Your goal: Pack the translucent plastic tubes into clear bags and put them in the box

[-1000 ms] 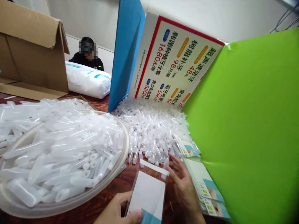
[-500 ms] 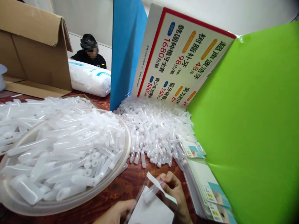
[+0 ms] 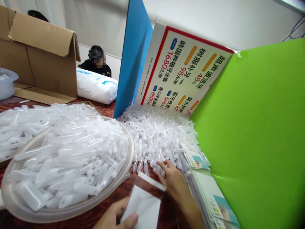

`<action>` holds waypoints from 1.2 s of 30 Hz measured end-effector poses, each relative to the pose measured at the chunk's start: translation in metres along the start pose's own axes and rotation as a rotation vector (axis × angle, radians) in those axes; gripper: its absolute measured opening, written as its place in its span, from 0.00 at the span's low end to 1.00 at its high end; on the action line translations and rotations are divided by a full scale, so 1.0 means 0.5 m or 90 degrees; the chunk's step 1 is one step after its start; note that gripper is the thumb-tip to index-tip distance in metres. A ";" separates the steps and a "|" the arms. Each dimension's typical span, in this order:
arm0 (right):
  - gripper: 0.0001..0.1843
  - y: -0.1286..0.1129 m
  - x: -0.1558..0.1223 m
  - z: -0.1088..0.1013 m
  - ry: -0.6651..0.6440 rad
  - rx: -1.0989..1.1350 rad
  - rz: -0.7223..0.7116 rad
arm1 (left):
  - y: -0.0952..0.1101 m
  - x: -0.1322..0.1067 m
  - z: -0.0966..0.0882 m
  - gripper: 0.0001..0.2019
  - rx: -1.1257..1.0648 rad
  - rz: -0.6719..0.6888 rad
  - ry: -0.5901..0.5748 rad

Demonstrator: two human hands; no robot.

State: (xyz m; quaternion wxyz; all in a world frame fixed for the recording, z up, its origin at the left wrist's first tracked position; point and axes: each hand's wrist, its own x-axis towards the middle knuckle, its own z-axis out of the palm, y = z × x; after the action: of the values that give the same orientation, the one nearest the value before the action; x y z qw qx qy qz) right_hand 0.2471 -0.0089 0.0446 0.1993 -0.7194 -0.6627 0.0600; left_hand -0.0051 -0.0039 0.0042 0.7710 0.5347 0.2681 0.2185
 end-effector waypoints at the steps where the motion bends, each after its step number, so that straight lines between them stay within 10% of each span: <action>1: 0.23 0.005 0.005 0.006 -0.017 -0.056 -0.008 | -0.002 0.001 -0.002 0.34 -0.012 0.004 0.014; 11: 0.11 0.052 0.005 0.038 0.079 -0.076 -0.162 | -0.002 -0.007 0.011 0.37 -0.234 -0.071 0.143; 16: 0.08 0.004 -0.004 0.018 0.180 0.327 -0.029 | 0.011 -0.015 0.006 0.29 -0.232 -0.057 0.136; 23: 0.26 -0.082 -0.025 0.043 -0.015 0.906 0.171 | 0.003 -0.018 0.005 0.25 -0.203 -0.045 0.076; 31: 0.15 -0.087 -0.007 0.009 -0.289 0.614 -0.126 | 0.002 -0.033 -0.016 0.29 -0.134 0.006 0.042; 36: 0.12 -0.138 0.068 -0.068 -0.113 0.453 -0.175 | -0.006 -0.034 -0.026 0.27 -0.157 0.039 0.030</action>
State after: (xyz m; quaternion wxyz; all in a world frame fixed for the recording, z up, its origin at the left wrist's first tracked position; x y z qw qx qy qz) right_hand 0.1987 0.0204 0.1069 0.3842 -0.5023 -0.7052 0.3206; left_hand -0.0262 -0.0061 0.0007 0.8173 0.4388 0.2408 0.2854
